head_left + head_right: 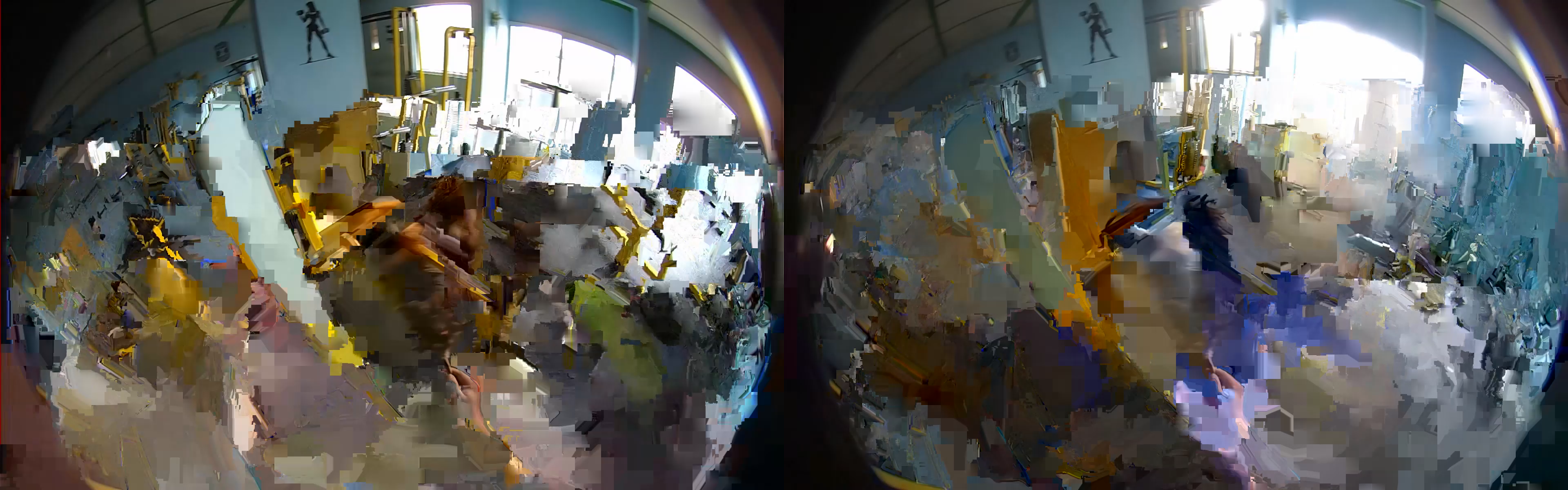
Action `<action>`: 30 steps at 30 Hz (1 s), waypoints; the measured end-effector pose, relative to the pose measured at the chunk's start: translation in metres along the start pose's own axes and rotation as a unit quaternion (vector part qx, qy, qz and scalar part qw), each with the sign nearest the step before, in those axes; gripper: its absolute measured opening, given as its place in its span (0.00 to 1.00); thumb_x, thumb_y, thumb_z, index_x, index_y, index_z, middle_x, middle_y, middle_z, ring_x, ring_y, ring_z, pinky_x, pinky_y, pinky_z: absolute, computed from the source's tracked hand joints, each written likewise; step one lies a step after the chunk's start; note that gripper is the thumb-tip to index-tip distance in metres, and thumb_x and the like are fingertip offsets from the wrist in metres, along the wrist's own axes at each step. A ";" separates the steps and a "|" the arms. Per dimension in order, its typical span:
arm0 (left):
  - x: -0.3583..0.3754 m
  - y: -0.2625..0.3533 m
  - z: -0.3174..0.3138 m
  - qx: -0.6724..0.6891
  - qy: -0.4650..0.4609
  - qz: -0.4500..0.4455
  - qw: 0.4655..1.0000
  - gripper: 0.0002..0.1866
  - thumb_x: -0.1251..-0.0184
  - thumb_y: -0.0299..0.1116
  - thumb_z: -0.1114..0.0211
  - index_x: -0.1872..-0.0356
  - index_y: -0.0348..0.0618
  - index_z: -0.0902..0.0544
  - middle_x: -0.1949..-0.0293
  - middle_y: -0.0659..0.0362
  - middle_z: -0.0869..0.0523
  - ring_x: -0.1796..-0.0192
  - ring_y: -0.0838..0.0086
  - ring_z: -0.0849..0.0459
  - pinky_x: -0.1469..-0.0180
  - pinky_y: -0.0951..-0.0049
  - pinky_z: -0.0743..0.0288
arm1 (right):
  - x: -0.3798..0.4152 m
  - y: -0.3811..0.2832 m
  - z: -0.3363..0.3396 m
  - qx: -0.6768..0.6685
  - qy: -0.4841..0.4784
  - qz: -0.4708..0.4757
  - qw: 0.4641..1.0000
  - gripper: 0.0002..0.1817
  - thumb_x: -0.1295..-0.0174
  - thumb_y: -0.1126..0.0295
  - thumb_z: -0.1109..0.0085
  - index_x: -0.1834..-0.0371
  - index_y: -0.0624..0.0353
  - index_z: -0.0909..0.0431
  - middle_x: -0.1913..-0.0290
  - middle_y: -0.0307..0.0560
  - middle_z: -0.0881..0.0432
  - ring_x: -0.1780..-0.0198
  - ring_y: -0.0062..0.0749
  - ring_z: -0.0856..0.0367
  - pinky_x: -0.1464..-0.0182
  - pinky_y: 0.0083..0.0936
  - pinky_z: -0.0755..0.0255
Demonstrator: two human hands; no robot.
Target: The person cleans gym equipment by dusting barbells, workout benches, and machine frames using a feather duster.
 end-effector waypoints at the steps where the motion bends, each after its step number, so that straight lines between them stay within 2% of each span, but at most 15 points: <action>1: 0.000 -0.002 0.001 -0.008 0.001 0.013 1.000 0.27 0.49 0.53 0.23 0.56 0.43 0.18 0.64 0.52 0.13 0.59 0.54 0.14 0.58 0.57 0.23 | 0.009 0.004 0.008 -0.043 0.041 -0.013 0.998 0.10 0.30 0.68 0.43 0.55 0.64 0.17 0.74 0.28 0.27 0.74 0.11 0.34 0.72 0.15 0.40; 5: -0.001 -0.004 -0.002 -0.040 -0.006 0.020 0.999 0.27 0.47 0.57 0.25 0.58 0.44 0.18 0.65 0.53 0.13 0.60 0.54 0.14 0.59 0.56 0.23 | 0.035 0.017 0.038 -0.064 0.006 -0.027 0.998 0.10 0.30 0.70 0.44 0.55 0.65 0.17 0.75 0.28 0.28 0.74 0.10 0.35 0.73 0.15 0.41; 9: 0.002 0.009 0.004 -0.092 0.018 -0.030 0.995 0.27 0.43 0.60 0.30 0.58 0.46 0.17 0.61 0.56 0.15 0.55 0.58 0.16 0.51 0.57 0.26 | 0.015 -0.031 0.069 -0.051 -0.048 0.054 0.996 0.09 0.30 0.70 0.45 0.58 0.65 0.18 0.75 0.30 0.27 0.75 0.13 0.34 0.72 0.17 0.39; 11: 0.005 0.013 0.002 -0.124 0.022 -0.030 0.992 0.27 0.41 0.62 0.32 0.58 0.47 0.17 0.59 0.57 0.16 0.53 0.59 0.17 0.48 0.57 0.27 | -0.018 -0.120 0.081 0.008 -0.034 0.288 0.957 0.08 0.29 0.71 0.46 0.62 0.64 0.19 0.75 0.31 0.25 0.74 0.17 0.30 0.71 0.18 0.36; 12: 0.005 0.008 -0.003 -0.130 0.009 -0.020 0.991 0.27 0.39 0.62 0.35 0.54 0.48 0.18 0.56 0.58 0.17 0.51 0.60 0.19 0.46 0.57 0.29 | -0.038 -0.162 0.078 -0.005 -0.069 0.348 0.935 0.07 0.30 0.72 0.46 0.60 0.64 0.21 0.70 0.37 0.22 0.69 0.23 0.26 0.66 0.22 0.31; 13: 0.008 0.004 -0.009 -0.135 -0.005 -0.010 0.991 0.28 0.36 0.63 0.38 0.50 0.49 0.19 0.53 0.58 0.18 0.48 0.61 0.20 0.43 0.57 0.31 | -0.071 -0.175 0.072 -0.030 -0.072 0.323 0.943 0.07 0.29 0.72 0.44 0.60 0.66 0.20 0.72 0.42 0.19 0.70 0.20 0.21 0.65 0.21 0.26; 15: 0.012 0.012 -0.012 -0.132 0.001 -0.005 0.991 0.28 0.34 0.60 0.38 0.46 0.48 0.21 0.51 0.57 0.19 0.47 0.59 0.21 0.42 0.55 0.32 | -0.113 -0.261 0.060 0.142 -0.036 0.472 0.869 0.10 0.28 0.71 0.50 0.54 0.65 0.21 0.69 0.55 0.19 0.70 0.43 0.17 0.66 0.37 0.27; 16: 0.016 0.022 -0.014 -0.127 0.011 -0.009 0.992 0.28 0.32 0.58 0.39 0.42 0.48 0.23 0.50 0.56 0.20 0.46 0.58 0.22 0.40 0.54 0.33 | -0.137 -0.293 0.042 0.175 -0.048 0.468 0.865 0.12 0.29 0.69 0.50 0.49 0.62 0.21 0.69 0.58 0.19 0.67 0.56 0.19 0.64 0.43 0.28; 19: 0.030 0.064 -0.010 -0.209 0.091 -0.052 0.972 0.29 0.31 0.52 0.38 0.36 0.45 0.27 0.46 0.52 0.22 0.42 0.55 0.24 0.33 0.51 0.37 | -0.183 -0.354 -0.007 0.149 -0.099 0.450 0.875 0.06 0.29 0.68 0.50 0.60 0.59 0.27 0.70 0.57 0.24 0.68 0.57 0.23 0.66 0.45 0.31; 20: 0.033 0.061 -0.015 -0.213 0.090 -0.044 0.972 0.29 0.31 0.52 0.38 0.36 0.45 0.27 0.46 0.52 0.22 0.42 0.55 0.24 0.33 0.51 0.37 | -0.192 -0.349 -0.015 0.145 -0.107 0.451 0.874 0.06 0.29 0.68 0.50 0.60 0.59 0.27 0.70 0.57 0.24 0.68 0.57 0.23 0.66 0.45 0.31; 23: 0.030 0.048 -0.015 -0.207 0.060 -0.052 0.975 0.31 0.30 0.46 0.37 0.31 0.43 0.32 0.42 0.48 0.25 0.36 0.52 0.28 0.28 0.46 0.43 | -0.201 -0.297 -0.055 0.263 -0.178 0.537 0.781 0.06 0.34 0.65 0.45 0.64 0.55 0.29 0.72 0.52 0.23 0.68 0.55 0.20 0.67 0.49 0.29; 25: 0.026 0.033 -0.037 -0.134 -0.145 -0.070 0.978 0.31 0.29 0.43 0.38 0.28 0.47 0.35 0.40 0.49 0.25 0.32 0.52 0.31 0.27 0.43 0.46 | -0.189 -0.222 -0.057 0.360 -0.261 0.519 0.729 0.10 0.35 0.58 0.46 0.63 0.51 0.28 0.71 0.47 0.21 0.68 0.53 0.18 0.68 0.51 0.27; 26: 0.029 0.031 -0.029 -0.137 -0.148 -0.069 0.977 0.31 0.29 0.43 0.38 0.28 0.47 0.35 0.40 0.49 0.25 0.32 0.52 0.31 0.27 0.43 0.46 | -0.196 -0.169 -0.060 0.459 -0.312 0.430 0.712 0.10 0.33 0.56 0.49 0.61 0.48 0.24 0.67 0.45 0.19 0.64 0.48 0.16 0.64 0.47 0.23; 28: 0.034 0.020 0.008 -0.111 -0.055 0.003 0.992 0.28 0.29 0.40 0.38 0.30 0.52 0.34 0.40 0.52 0.25 0.33 0.52 0.31 0.28 0.42 0.46 | -0.179 -0.073 -0.063 0.489 -0.323 0.566 0.580 0.11 0.32 0.54 0.50 0.60 0.44 0.21 0.63 0.42 0.17 0.58 0.43 0.15 0.58 0.43 0.22; 30: 0.041 -0.012 0.004 -0.134 -0.066 0.046 0.988 0.27 0.30 0.40 0.38 0.31 0.54 0.33 0.41 0.54 0.24 0.34 0.52 0.30 0.28 0.43 0.46 | -0.157 -0.078 -0.060 0.521 -0.339 0.521 0.585 0.12 0.30 0.55 0.53 0.60 0.44 0.19 0.62 0.40 0.16 0.57 0.41 0.14 0.56 0.42 0.22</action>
Point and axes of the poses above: each hand's wrist, its own x-axis away from the middle knuckle, its own z-axis out of the back of the hand, y = z × x, the point moved 10 cm from there along -x, towards the middle knuckle
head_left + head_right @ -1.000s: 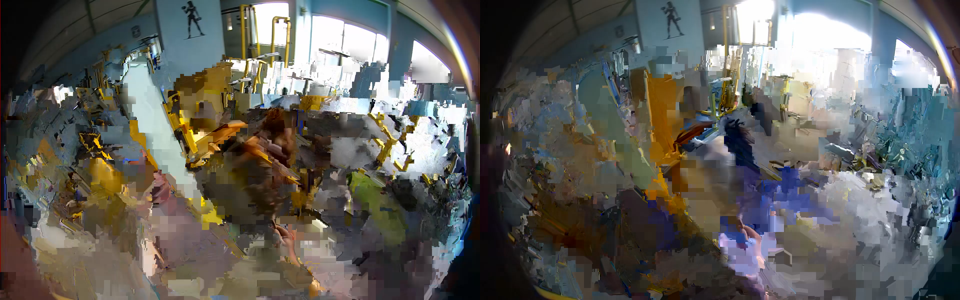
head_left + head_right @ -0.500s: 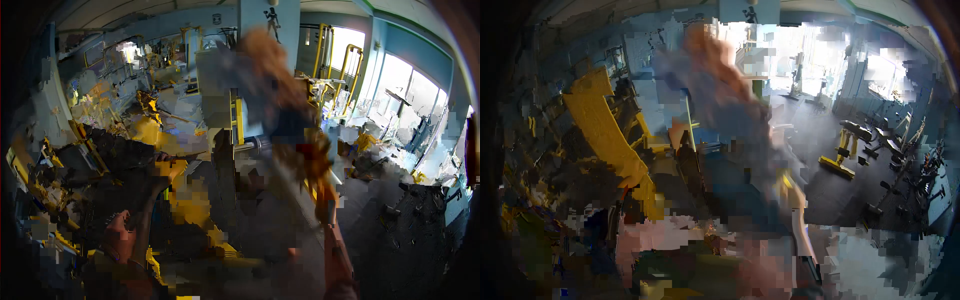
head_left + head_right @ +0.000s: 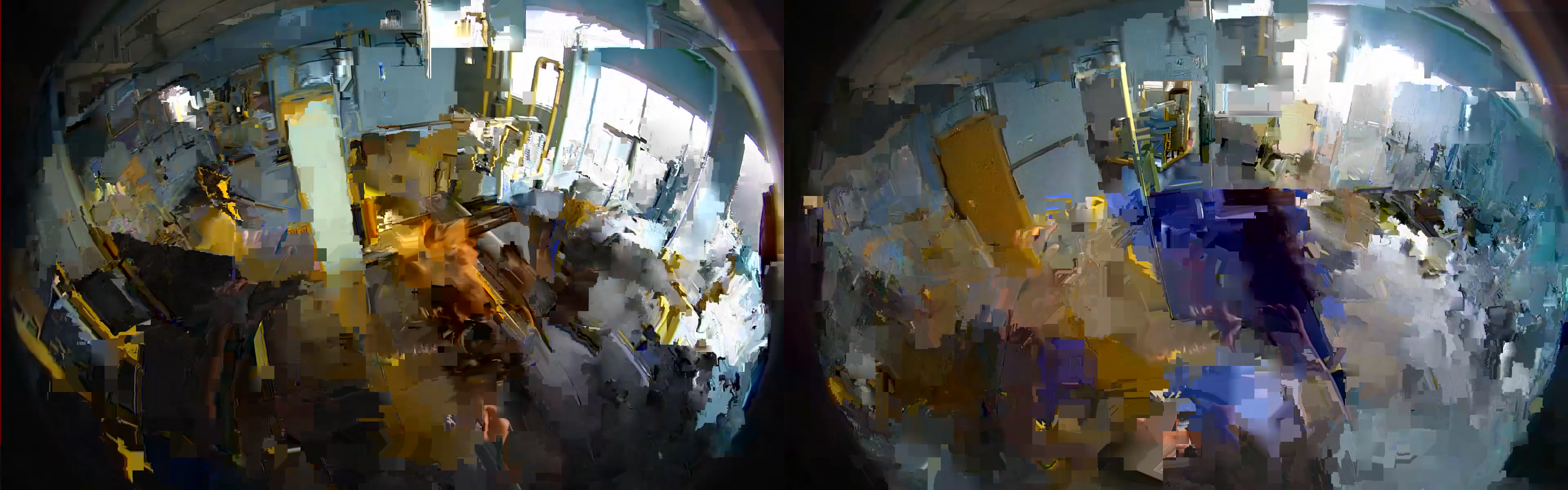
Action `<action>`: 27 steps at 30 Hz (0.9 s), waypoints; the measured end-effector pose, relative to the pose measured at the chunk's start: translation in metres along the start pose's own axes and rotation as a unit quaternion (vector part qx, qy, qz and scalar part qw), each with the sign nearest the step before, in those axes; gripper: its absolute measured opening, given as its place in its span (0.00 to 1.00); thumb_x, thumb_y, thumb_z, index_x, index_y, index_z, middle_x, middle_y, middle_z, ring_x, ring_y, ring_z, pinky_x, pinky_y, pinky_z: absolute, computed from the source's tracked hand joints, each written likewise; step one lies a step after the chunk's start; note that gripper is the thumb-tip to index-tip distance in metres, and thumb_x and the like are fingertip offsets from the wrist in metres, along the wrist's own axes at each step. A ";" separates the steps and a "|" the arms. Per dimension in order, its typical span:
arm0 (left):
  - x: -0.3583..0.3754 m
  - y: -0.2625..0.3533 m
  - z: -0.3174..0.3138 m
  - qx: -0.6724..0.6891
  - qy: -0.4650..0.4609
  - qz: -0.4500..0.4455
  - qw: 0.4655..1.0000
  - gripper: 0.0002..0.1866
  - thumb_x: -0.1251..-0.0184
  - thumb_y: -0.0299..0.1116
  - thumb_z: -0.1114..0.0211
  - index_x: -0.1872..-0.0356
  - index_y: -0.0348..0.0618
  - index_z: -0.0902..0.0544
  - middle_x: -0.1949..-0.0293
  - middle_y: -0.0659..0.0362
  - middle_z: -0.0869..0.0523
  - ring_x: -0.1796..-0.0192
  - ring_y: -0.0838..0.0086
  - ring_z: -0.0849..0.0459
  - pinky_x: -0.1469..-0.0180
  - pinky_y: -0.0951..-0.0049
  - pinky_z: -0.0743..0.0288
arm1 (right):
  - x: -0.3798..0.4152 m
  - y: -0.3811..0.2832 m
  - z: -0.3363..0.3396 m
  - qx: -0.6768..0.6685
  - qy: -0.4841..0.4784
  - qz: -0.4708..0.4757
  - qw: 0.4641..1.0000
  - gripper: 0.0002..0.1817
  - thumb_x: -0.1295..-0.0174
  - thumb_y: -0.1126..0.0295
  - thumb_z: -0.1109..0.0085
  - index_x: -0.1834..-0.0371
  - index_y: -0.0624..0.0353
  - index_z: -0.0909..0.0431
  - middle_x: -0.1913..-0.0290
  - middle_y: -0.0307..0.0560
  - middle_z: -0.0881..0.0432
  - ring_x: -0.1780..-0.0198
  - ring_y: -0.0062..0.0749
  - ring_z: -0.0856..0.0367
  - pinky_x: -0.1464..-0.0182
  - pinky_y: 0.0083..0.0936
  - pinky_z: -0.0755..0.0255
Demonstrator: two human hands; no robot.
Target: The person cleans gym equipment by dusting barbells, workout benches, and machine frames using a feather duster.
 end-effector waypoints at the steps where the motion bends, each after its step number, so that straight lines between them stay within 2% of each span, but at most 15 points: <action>1: 0.001 -0.014 -0.009 -0.022 -0.011 0.041 0.999 0.26 0.30 0.40 0.38 0.33 0.55 0.31 0.41 0.55 0.24 0.35 0.52 0.29 0.29 0.43 0.46 | 0.003 -0.011 0.011 -0.003 -0.044 -0.033 0.998 0.14 0.28 0.56 0.56 0.59 0.44 0.18 0.62 0.39 0.16 0.56 0.39 0.14 0.54 0.40 0.21; 4: 0.002 -0.020 -0.016 -0.070 -0.006 0.036 0.997 0.24 0.28 0.42 0.40 0.33 0.57 0.31 0.42 0.55 0.24 0.36 0.53 0.30 0.30 0.44 0.45 | 0.004 -0.018 0.115 -0.099 0.203 -0.077 0.971 0.09 0.32 0.58 0.44 0.65 0.49 0.21 0.67 0.42 0.18 0.63 0.43 0.15 0.64 0.39 0.23; 5: 0.004 -0.020 -0.015 -0.099 0.005 0.022 0.995 0.23 0.27 0.42 0.42 0.34 0.57 0.31 0.43 0.55 0.24 0.36 0.53 0.30 0.31 0.45 0.44 | 0.001 -0.021 0.139 -0.105 0.199 -0.080 0.971 0.09 0.32 0.58 0.44 0.65 0.49 0.21 0.67 0.42 0.18 0.63 0.43 0.15 0.64 0.39 0.23; 7: 0.001 -0.021 -0.017 -0.092 0.004 0.024 0.995 0.22 0.27 0.41 0.42 0.34 0.58 0.31 0.43 0.55 0.24 0.37 0.53 0.30 0.33 0.45 0.42 | 0.012 -0.001 0.202 -0.187 0.327 -0.172 0.910 0.08 0.35 0.61 0.39 0.67 0.51 0.23 0.71 0.45 0.21 0.68 0.47 0.17 0.68 0.41 0.26; 10: 0.000 -0.023 -0.018 -0.074 0.013 0.035 0.997 0.21 0.27 0.40 0.42 0.35 0.59 0.31 0.43 0.57 0.25 0.39 0.55 0.29 0.37 0.47 0.40 | 0.017 -0.016 0.231 -0.207 0.348 -0.214 0.889 0.09 0.35 0.62 0.39 0.68 0.53 0.25 0.73 0.47 0.23 0.70 0.49 0.19 0.69 0.44 0.26; 13: 0.002 -0.022 -0.016 -0.076 0.017 0.027 0.997 0.21 0.26 0.44 0.43 0.35 0.59 0.31 0.43 0.58 0.25 0.40 0.56 0.29 0.37 0.49 0.40 | 0.019 -0.037 0.158 -0.219 0.285 -0.194 0.913 0.09 0.36 0.62 0.38 0.68 0.53 0.25 0.72 0.47 0.22 0.71 0.49 0.18 0.70 0.44 0.25; 15: 0.004 -0.014 -0.007 -0.092 0.048 0.008 0.995 0.21 0.25 0.46 0.45 0.34 0.59 0.31 0.45 0.59 0.24 0.40 0.57 0.28 0.36 0.51 0.41 | 0.035 -0.051 0.060 -0.224 0.172 -0.199 0.939 0.10 0.35 0.61 0.39 0.69 0.52 0.25 0.71 0.46 0.20 0.69 0.48 0.16 0.69 0.43 0.24; 17: 0.004 -0.014 -0.007 -0.092 0.037 0.015 0.995 0.22 0.25 0.47 0.45 0.34 0.59 0.31 0.45 0.59 0.24 0.41 0.58 0.28 0.36 0.51 0.41 | 0.072 -0.075 -0.048 -0.184 0.021 -0.228 0.956 0.12 0.33 0.56 0.43 0.68 0.51 0.25 0.68 0.47 0.17 0.67 0.48 0.14 0.67 0.44 0.22; 19: 0.002 -0.016 -0.007 -0.091 0.027 0.021 0.995 0.22 0.24 0.48 0.46 0.34 0.59 0.31 0.46 0.60 0.23 0.41 0.59 0.28 0.36 0.51 0.41 | 0.124 -0.099 -0.133 -0.175 -0.075 -0.269 0.944 0.16 0.31 0.52 0.48 0.67 0.52 0.25 0.66 0.48 0.15 0.64 0.50 0.14 0.64 0.47 0.21; 21: -0.001 -0.017 -0.007 -0.079 0.007 0.013 0.997 0.21 0.24 0.50 0.47 0.35 0.58 0.29 0.46 0.60 0.23 0.41 0.60 0.27 0.37 0.51 0.41 | 0.152 -0.130 -0.141 -0.213 -0.145 -0.368 0.894 0.15 0.30 0.53 0.50 0.61 0.51 0.20 0.60 0.49 0.14 0.59 0.52 0.14 0.60 0.47 0.21; 22: -0.002 -0.017 -0.004 -0.075 0.002 0.009 0.997 0.21 0.24 0.50 0.47 0.35 0.58 0.29 0.46 0.60 0.23 0.41 0.60 0.27 0.37 0.51 0.41 | 0.159 -0.148 -0.130 -0.230 -0.101 -0.396 0.883 0.18 0.30 0.49 0.50 0.66 0.50 0.22 0.63 0.49 0.14 0.61 0.54 0.14 0.60 0.49 0.22; 23: -0.003 -0.015 0.000 -0.072 0.010 -0.004 0.997 0.22 0.25 0.51 0.46 0.36 0.57 0.28 0.47 0.59 0.21 0.43 0.60 0.25 0.38 0.52 0.38 | 0.164 -0.170 -0.120 -0.229 -0.110 -0.403 0.879 0.18 0.30 0.49 0.50 0.66 0.50 0.22 0.63 0.49 0.14 0.61 0.54 0.14 0.60 0.49 0.22; 25: -0.006 -0.016 0.001 -0.058 0.009 -0.030 0.998 0.22 0.25 0.52 0.46 0.37 0.56 0.26 0.48 0.59 0.19 0.44 0.59 0.23 0.39 0.53 0.36 | 0.189 -0.206 -0.111 -0.312 -0.110 -0.488 0.808 0.19 0.31 0.48 0.49 0.65 0.52 0.20 0.66 0.52 0.15 0.58 0.55 0.15 0.57 0.48 0.24; 26: -0.010 -0.017 0.003 -0.034 0.015 -0.066 0.997 0.23 0.26 0.53 0.45 0.38 0.55 0.25 0.50 0.58 0.17 0.46 0.58 0.21 0.41 0.54 0.33 | 0.207 -0.228 -0.117 -0.342 -0.101 -0.520 0.776 0.23 0.32 0.45 0.48 0.67 0.54 0.22 0.69 0.53 0.16 0.65 0.54 0.16 0.62 0.45 0.26; 27: -0.013 -0.016 0.007 -0.009 0.023 -0.104 0.994 0.23 0.27 0.55 0.44 0.40 0.54 0.24 0.52 0.57 0.16 0.47 0.57 0.19 0.43 0.56 0.30 | 0.219 -0.249 -0.117 -0.340 -0.101 -0.534 0.767 0.23 0.32 0.45 0.48 0.67 0.54 0.22 0.69 0.53 0.16 0.65 0.54 0.16 0.62 0.45 0.26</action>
Point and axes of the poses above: each hand's wrist, its own x-axis away from the middle knuckle, its own z-axis out of the back of the hand, y = z × x, the point moved 10 cm from there along -x, towards the middle knuckle
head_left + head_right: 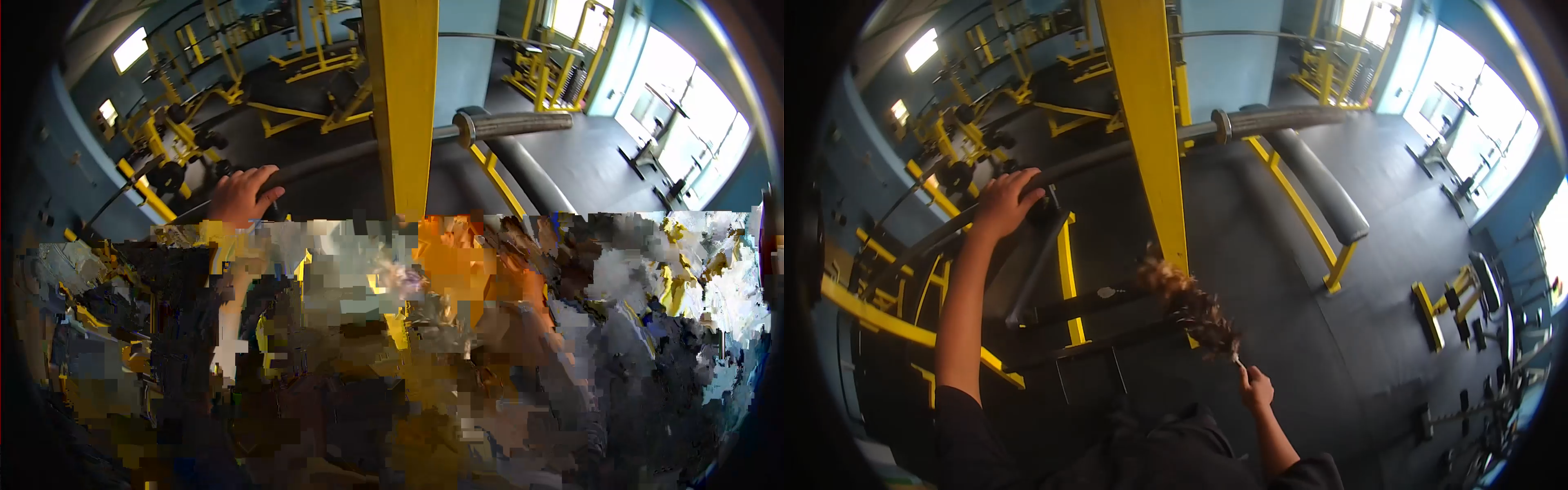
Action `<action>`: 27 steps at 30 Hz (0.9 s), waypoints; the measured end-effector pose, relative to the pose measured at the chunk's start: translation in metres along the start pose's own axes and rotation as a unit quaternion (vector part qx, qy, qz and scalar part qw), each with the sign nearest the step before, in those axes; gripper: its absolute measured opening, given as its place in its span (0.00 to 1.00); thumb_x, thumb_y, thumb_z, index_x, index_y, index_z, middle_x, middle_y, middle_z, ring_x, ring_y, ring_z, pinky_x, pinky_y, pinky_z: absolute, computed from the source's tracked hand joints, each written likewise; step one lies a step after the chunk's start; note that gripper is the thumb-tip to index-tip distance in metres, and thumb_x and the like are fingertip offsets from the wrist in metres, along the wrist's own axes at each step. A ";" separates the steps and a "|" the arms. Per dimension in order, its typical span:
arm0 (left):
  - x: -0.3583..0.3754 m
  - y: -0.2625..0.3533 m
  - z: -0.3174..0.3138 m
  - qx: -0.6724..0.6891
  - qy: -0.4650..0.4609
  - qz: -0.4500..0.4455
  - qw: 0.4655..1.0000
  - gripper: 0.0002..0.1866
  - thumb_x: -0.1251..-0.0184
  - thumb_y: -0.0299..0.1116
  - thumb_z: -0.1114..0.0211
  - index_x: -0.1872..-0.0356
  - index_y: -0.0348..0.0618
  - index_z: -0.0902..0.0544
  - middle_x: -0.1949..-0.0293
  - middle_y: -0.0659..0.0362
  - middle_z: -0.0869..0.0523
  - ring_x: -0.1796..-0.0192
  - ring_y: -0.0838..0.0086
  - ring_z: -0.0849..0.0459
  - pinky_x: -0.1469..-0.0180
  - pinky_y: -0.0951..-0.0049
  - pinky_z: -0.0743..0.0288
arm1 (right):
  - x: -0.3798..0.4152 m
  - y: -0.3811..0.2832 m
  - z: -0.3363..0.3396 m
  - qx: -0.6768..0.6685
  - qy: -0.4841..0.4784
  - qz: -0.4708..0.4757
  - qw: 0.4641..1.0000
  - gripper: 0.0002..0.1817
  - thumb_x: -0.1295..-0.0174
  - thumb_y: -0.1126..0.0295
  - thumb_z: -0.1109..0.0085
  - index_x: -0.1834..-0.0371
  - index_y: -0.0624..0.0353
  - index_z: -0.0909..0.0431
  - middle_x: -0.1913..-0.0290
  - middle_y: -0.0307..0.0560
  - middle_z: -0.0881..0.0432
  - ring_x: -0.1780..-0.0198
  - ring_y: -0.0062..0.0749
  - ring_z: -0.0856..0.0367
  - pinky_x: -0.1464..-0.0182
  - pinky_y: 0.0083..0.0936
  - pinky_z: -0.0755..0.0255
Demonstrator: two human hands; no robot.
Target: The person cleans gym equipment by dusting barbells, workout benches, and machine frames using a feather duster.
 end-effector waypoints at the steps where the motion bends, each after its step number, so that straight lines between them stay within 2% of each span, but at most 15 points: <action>1: -0.003 0.000 0.002 -0.003 0.009 -0.036 0.999 0.25 0.29 0.57 0.43 0.41 0.52 0.23 0.56 0.56 0.14 0.50 0.56 0.17 0.48 0.56 0.25 | 0.021 0.006 -0.015 -0.079 -0.009 -0.026 0.996 0.23 0.31 0.46 0.47 0.68 0.57 0.26 0.74 0.49 0.22 0.70 0.42 0.22 0.66 0.41 0.29; 2: -0.005 0.000 0.000 0.006 0.007 -0.055 0.998 0.25 0.29 0.57 0.43 0.41 0.52 0.23 0.56 0.56 0.14 0.50 0.56 0.17 0.48 0.56 0.25 | 0.046 0.011 -0.035 -0.159 -0.016 -0.052 0.986 0.24 0.30 0.48 0.47 0.70 0.60 0.29 0.80 0.45 0.28 0.75 0.31 0.27 0.70 0.36 0.32; 3: -0.005 -0.001 -0.001 0.024 0.021 -0.063 0.997 0.25 0.28 0.57 0.43 0.41 0.53 0.23 0.57 0.56 0.13 0.52 0.56 0.16 0.50 0.56 0.24 | 0.062 0.002 -0.054 -0.259 0.012 -0.024 0.966 0.25 0.27 0.48 0.49 0.75 0.57 0.33 0.81 0.34 0.38 0.76 0.20 0.41 0.74 0.27 0.41; 4: -0.005 -0.002 -0.001 0.044 0.036 -0.073 0.996 0.25 0.28 0.57 0.44 0.40 0.53 0.23 0.58 0.56 0.13 0.53 0.56 0.15 0.52 0.56 0.23 | 0.078 0.000 -0.078 -0.265 0.025 -0.045 0.963 0.25 0.27 0.48 0.49 0.75 0.57 0.33 0.81 0.34 0.38 0.76 0.20 0.41 0.74 0.27 0.41; 6: -0.002 0.005 -0.001 0.053 0.049 -0.105 0.992 0.24 0.27 0.56 0.44 0.40 0.53 0.23 0.59 0.56 0.13 0.56 0.55 0.14 0.55 0.56 0.21 | 0.097 -0.055 -0.122 -0.522 0.028 -0.041 0.852 0.23 0.25 0.47 0.53 0.76 0.49 0.33 0.82 0.28 0.39 0.79 0.17 0.42 0.77 0.23 0.44; 10: 0.002 0.009 0.001 0.029 0.041 -0.093 0.994 0.23 0.26 0.55 0.45 0.38 0.54 0.23 0.59 0.56 0.13 0.56 0.55 0.14 0.55 0.56 0.21 | 0.102 -0.200 -0.186 -0.731 -0.052 -0.171 0.658 0.21 0.24 0.45 0.57 0.74 0.43 0.36 0.81 0.30 0.39 0.85 0.19 0.45 0.85 0.21 0.49; 12: 0.003 0.007 0.000 0.013 0.055 -0.073 0.996 0.23 0.26 0.54 0.46 0.38 0.56 0.24 0.60 0.56 0.13 0.55 0.55 0.14 0.55 0.56 0.21 | 0.081 -0.243 -0.222 -0.739 -0.066 -0.171 0.648 0.21 0.24 0.44 0.60 0.73 0.43 0.37 0.81 0.31 0.39 0.85 0.19 0.45 0.84 0.21 0.50; 14: 0.004 0.010 -0.003 0.011 0.044 -0.088 0.995 0.22 0.25 0.53 0.45 0.37 0.57 0.23 0.57 0.55 0.13 0.54 0.54 0.14 0.54 0.56 0.22 | 0.075 -0.253 -0.270 -0.719 -0.117 -0.337 0.597 0.21 0.23 0.46 0.62 0.71 0.44 0.38 0.81 0.32 0.39 0.84 0.20 0.45 0.83 0.21 0.50; 18: 0.003 0.006 0.005 0.026 0.097 -0.086 0.991 0.22 0.25 0.52 0.44 0.37 0.55 0.22 0.50 0.52 0.13 0.50 0.52 0.15 0.52 0.57 0.22 | 0.049 -0.251 -0.320 -0.746 -0.115 -0.453 0.474 0.20 0.22 0.48 0.63 0.70 0.45 0.38 0.80 0.33 0.38 0.84 0.21 0.45 0.82 0.22 0.50; 19: 0.000 -0.001 -0.002 0.024 0.067 -0.057 0.996 0.23 0.25 0.52 0.44 0.35 0.56 0.23 0.48 0.52 0.14 0.48 0.52 0.15 0.51 0.60 0.22 | 0.040 -0.253 -0.320 -0.742 -0.121 -0.423 0.506 0.19 0.22 0.49 0.62 0.70 0.46 0.38 0.79 0.33 0.38 0.83 0.21 0.45 0.82 0.22 0.50; 20: 0.002 0.001 0.001 0.019 0.111 -0.100 0.989 0.23 0.24 0.52 0.44 0.34 0.56 0.23 0.45 0.52 0.14 0.45 0.54 0.16 0.48 0.61 0.23 | 0.038 -0.252 -0.329 -0.734 -0.130 -0.399 0.534 0.18 0.22 0.50 0.62 0.69 0.46 0.39 0.79 0.34 0.37 0.83 0.21 0.44 0.81 0.22 0.49; 21: 0.000 -0.008 -0.006 0.010 0.081 -0.059 0.995 0.24 0.24 0.52 0.45 0.33 0.55 0.24 0.43 0.51 0.16 0.43 0.55 0.16 0.44 0.62 0.24 | 0.031 -0.239 -0.350 -0.710 -0.118 -0.399 0.568 0.22 0.23 0.45 0.65 0.70 0.47 0.38 0.78 0.35 0.37 0.82 0.22 0.43 0.80 0.26 0.46; 24: -0.004 -0.026 -0.013 -0.001 0.092 -0.070 0.993 0.27 0.21 0.54 0.49 0.30 0.50 0.27 0.40 0.49 0.17 0.40 0.62 0.18 0.39 0.65 0.28 | 0.023 -0.194 -0.444 -0.660 -0.174 -0.499 0.534 0.29 0.25 0.39 0.66 0.77 0.50 0.36 0.85 0.33 0.43 0.85 0.23 0.45 0.81 0.29 0.45; 26: -0.009 -0.041 -0.014 -0.032 0.099 -0.076 0.992 0.28 0.21 0.54 0.50 0.30 0.48 0.28 0.40 0.49 0.18 0.41 0.63 0.18 0.38 0.66 0.28 | 0.008 -0.161 -0.505 -0.702 -0.197 -0.536 0.426 0.31 0.27 0.38 0.73 0.80 0.47 0.39 0.82 0.36 0.42 0.83 0.24 0.46 0.80 0.31 0.49; 27: -0.011 -0.048 -0.014 -0.021 0.097 -0.067 0.993 0.28 0.21 0.54 0.50 0.30 0.48 0.28 0.40 0.49 0.18 0.41 0.63 0.18 0.38 0.67 0.28 | 0.001 -0.137 -0.546 -0.709 -0.215 -0.546 0.391 0.30 0.26 0.40 0.71 0.81 0.47 0.40 0.83 0.35 0.44 0.84 0.24 0.47 0.79 0.29 0.51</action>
Point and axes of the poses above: each hand's wrist, its own x-axis away from the middle knuckle, its own z-axis out of the back of the hand, y = z × x, the point moved 10 cm from there along -x, towards the middle knuckle
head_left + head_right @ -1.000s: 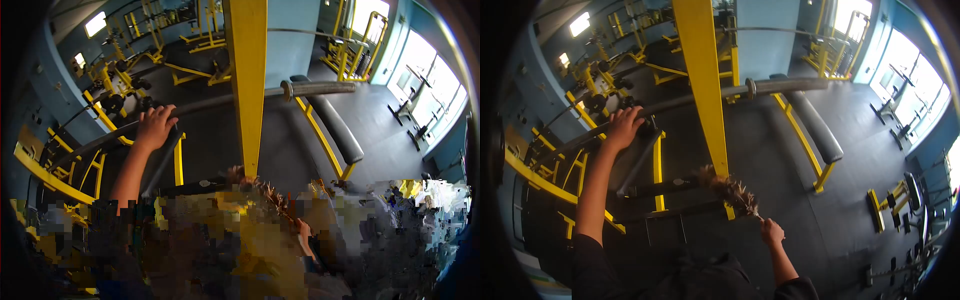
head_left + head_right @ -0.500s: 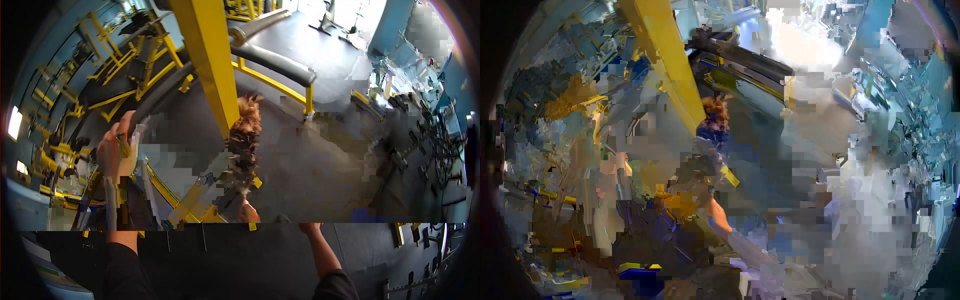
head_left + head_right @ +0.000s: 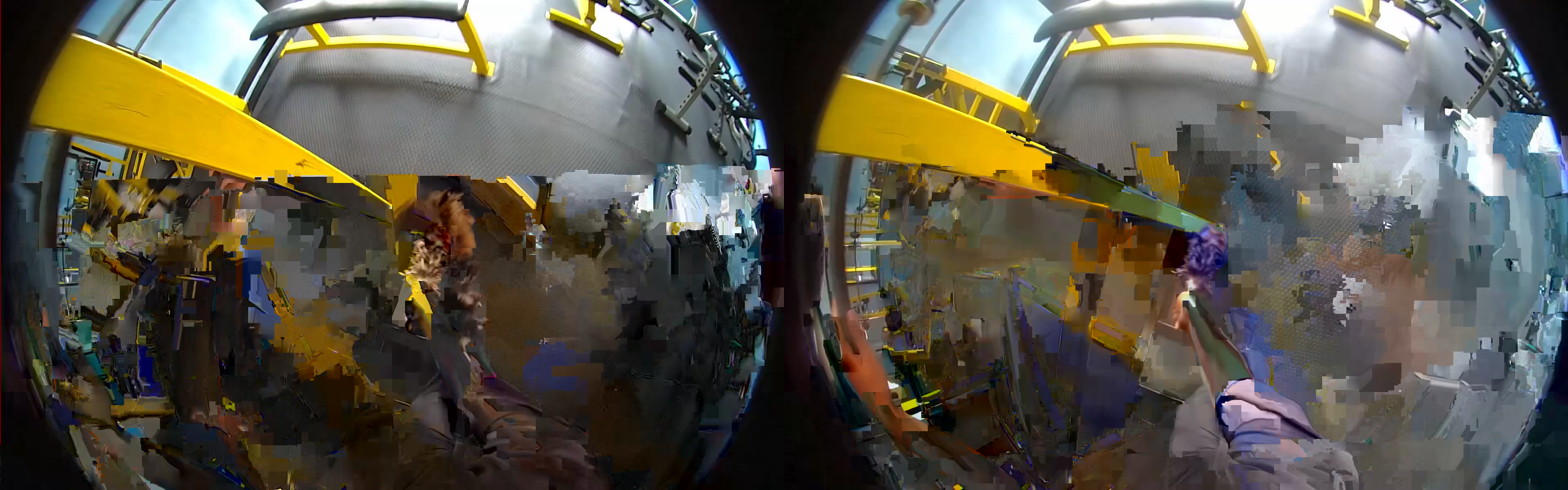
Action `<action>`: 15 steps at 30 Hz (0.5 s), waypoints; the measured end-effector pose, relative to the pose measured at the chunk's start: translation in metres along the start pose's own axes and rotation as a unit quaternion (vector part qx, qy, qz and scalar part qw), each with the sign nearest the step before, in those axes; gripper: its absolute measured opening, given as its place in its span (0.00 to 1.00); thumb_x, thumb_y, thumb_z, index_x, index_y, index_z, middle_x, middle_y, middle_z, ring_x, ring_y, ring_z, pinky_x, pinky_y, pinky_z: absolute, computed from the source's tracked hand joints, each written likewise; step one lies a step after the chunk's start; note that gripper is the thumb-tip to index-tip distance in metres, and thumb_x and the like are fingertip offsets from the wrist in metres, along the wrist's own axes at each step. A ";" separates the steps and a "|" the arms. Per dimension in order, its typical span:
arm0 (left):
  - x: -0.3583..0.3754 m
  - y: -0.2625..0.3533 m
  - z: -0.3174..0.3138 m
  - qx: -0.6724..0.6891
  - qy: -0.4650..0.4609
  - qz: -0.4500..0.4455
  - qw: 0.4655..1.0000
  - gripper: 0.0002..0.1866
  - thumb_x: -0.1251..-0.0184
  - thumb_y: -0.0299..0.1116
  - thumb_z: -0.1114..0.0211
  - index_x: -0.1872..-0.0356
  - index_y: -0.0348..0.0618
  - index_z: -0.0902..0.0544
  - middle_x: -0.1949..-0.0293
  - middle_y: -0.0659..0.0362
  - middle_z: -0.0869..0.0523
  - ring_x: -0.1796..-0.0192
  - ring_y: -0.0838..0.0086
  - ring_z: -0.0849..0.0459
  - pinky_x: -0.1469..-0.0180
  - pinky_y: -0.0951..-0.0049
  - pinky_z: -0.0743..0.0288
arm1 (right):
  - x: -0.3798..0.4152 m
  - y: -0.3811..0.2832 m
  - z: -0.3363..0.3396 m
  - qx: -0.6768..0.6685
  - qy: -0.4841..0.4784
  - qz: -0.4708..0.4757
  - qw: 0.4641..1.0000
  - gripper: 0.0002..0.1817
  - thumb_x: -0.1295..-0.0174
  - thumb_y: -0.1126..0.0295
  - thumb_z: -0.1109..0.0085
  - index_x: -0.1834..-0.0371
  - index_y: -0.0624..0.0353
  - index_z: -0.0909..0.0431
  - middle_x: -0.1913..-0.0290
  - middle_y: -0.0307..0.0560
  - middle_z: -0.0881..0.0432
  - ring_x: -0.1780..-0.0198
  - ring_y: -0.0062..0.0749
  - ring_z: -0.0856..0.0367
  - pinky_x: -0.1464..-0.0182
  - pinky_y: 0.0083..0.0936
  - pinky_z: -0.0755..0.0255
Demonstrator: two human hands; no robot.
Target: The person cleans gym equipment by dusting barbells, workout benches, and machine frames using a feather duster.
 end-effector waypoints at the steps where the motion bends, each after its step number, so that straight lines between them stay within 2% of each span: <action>1: 0.001 -0.007 0.000 0.010 0.000 0.015 1.000 0.29 0.21 0.54 0.50 0.30 0.47 0.28 0.39 0.49 0.18 0.41 0.63 0.18 0.38 0.67 0.28 | -0.039 -0.002 0.019 -0.016 -0.010 -0.032 0.999 0.29 0.25 0.42 0.70 0.82 0.46 0.41 0.84 0.35 0.46 0.85 0.24 0.49 0.79 0.28 0.52; 2: 0.001 -0.013 -0.002 0.039 -0.007 0.021 0.999 0.29 0.21 0.55 0.50 0.30 0.46 0.28 0.39 0.49 0.19 0.41 0.63 0.18 0.38 0.66 0.28 | -0.062 -0.007 0.042 0.039 0.044 -0.012 0.998 0.29 0.25 0.41 0.67 0.81 0.47 0.42 0.85 0.33 0.45 0.84 0.23 0.47 0.77 0.30 0.47; 3: 0.002 -0.009 0.001 0.031 -0.009 0.020 0.999 0.29 0.21 0.55 0.50 0.30 0.46 0.28 0.39 0.49 0.19 0.41 0.63 0.18 0.38 0.66 0.28 | -0.050 -0.011 0.052 0.093 0.095 0.011 0.991 0.29 0.26 0.40 0.64 0.81 0.47 0.42 0.86 0.31 0.44 0.84 0.22 0.46 0.75 0.33 0.42; 4: 0.001 -0.008 0.001 0.025 -0.013 0.022 0.999 0.29 0.21 0.54 0.50 0.30 0.45 0.28 0.39 0.49 0.19 0.41 0.63 0.18 0.38 0.66 0.28 | -0.033 -0.017 0.055 0.071 0.075 0.055 0.993 0.27 0.25 0.43 0.63 0.80 0.46 0.41 0.85 0.32 0.45 0.85 0.21 0.48 0.79 0.28 0.48; 5: 0.000 -0.008 0.001 0.023 -0.014 0.027 0.999 0.29 0.21 0.53 0.50 0.30 0.45 0.28 0.39 0.50 0.19 0.41 0.63 0.18 0.38 0.66 0.28 | 0.022 -0.030 0.051 0.050 0.056 0.104 0.992 0.25 0.24 0.47 0.62 0.80 0.45 0.41 0.85 0.32 0.45 0.86 0.20 0.51 0.82 0.22 0.54; 6: -0.001 -0.007 0.002 -0.018 -0.006 0.005 1.000 0.28 0.21 0.53 0.49 0.31 0.45 0.28 0.38 0.50 0.19 0.40 0.63 0.18 0.38 0.66 0.28 | 0.057 -0.027 0.046 0.063 0.061 0.119 0.989 0.23 0.25 0.44 0.61 0.76 0.44 0.37 0.84 0.31 0.41 0.86 0.19 0.48 0.85 0.20 0.53; 7: 0.001 0.005 0.001 0.003 0.000 -0.014 1.000 0.27 0.20 0.52 0.49 0.31 0.46 0.27 0.39 0.50 0.18 0.41 0.62 0.17 0.39 0.66 0.28 | 0.072 -0.025 0.041 0.049 0.045 0.190 0.980 0.21 0.25 0.45 0.60 0.72 0.43 0.35 0.83 0.30 0.38 0.87 0.20 0.46 0.87 0.22 0.51; 9: 0.003 0.023 0.005 -0.012 -0.004 0.004 1.000 0.25 0.20 0.50 0.49 0.33 0.47 0.26 0.41 0.49 0.17 0.42 0.61 0.17 0.40 0.66 0.27 | 0.122 -0.005 0.030 0.081 0.031 0.269 0.959 0.19 0.26 0.47 0.59 0.72 0.43 0.35 0.83 0.32 0.36 0.88 0.21 0.45 0.88 0.22 0.51; 10: 0.003 0.033 0.007 -0.004 0.005 -0.017 1.000 0.24 0.20 0.50 0.49 0.33 0.48 0.25 0.41 0.49 0.17 0.43 0.59 0.16 0.41 0.65 0.26 | 0.139 0.007 0.023 0.113 0.004 0.347 0.931 0.19 0.25 0.47 0.60 0.72 0.44 0.35 0.83 0.32 0.36 0.89 0.21 0.44 0.89 0.24 0.51; 11: 0.002 0.043 0.010 0.004 0.014 -0.037 0.999 0.24 0.21 0.50 0.49 0.33 0.50 0.25 0.42 0.50 0.16 0.44 0.57 0.16 0.42 0.64 0.26 | 0.160 0.026 0.019 0.166 0.020 0.394 0.904 0.21 0.24 0.47 0.60 0.72 0.46 0.34 0.84 0.33 0.36 0.88 0.23 0.41 0.88 0.26 0.48; 12: 0.002 0.047 0.013 -0.007 0.006 -0.012 1.000 0.23 0.21 0.50 0.48 0.33 0.52 0.25 0.44 0.50 0.16 0.45 0.56 0.16 0.44 0.63 0.25 | 0.150 0.043 0.017 0.298 0.025 0.547 0.782 0.23 0.23 0.49 0.62 0.72 0.51 0.33 0.83 0.36 0.35 0.83 0.26 0.37 0.82 0.29 0.41; 13: 0.004 0.051 0.016 -0.019 -0.003 0.014 1.000 0.23 0.22 0.50 0.46 0.34 0.53 0.24 0.46 0.51 0.15 0.46 0.55 0.16 0.45 0.63 0.25 | 0.222 0.065 -0.003 0.316 -0.004 0.555 0.769 0.24 0.22 0.50 0.62 0.71 0.57 0.33 0.80 0.39 0.32 0.78 0.29 0.34 0.74 0.32 0.36; 14: 0.004 0.057 0.021 -0.003 0.007 0.003 1.000 0.23 0.24 0.50 0.45 0.34 0.55 0.24 0.48 0.52 0.14 0.48 0.55 0.15 0.47 0.62 0.24 | 0.221 0.095 0.005 0.332 0.010 0.486 0.808 0.24 0.22 0.52 0.61 0.69 0.60 0.32 0.76 0.44 0.30 0.74 0.33 0.33 0.69 0.36 0.34; 15: 0.005 0.062 0.025 0.013 0.016 -0.011 1.000 0.23 0.25 0.50 0.43 0.34 0.57 0.24 0.50 0.52 0.14 0.50 0.55 0.15 0.50 0.62 0.24 | 0.234 0.109 0.010 0.370 0.032 0.531 0.761 0.23 0.22 0.53 0.60 0.67 0.62 0.32 0.75 0.51 0.29 0.73 0.40 0.31 0.67 0.38 0.32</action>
Point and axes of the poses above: each hand's wrist, its own x-axis away from the middle knuckle, its own z-axis out of the back of the hand, y = z × x, the point moved 10 cm from there along -x, towards the middle knuckle
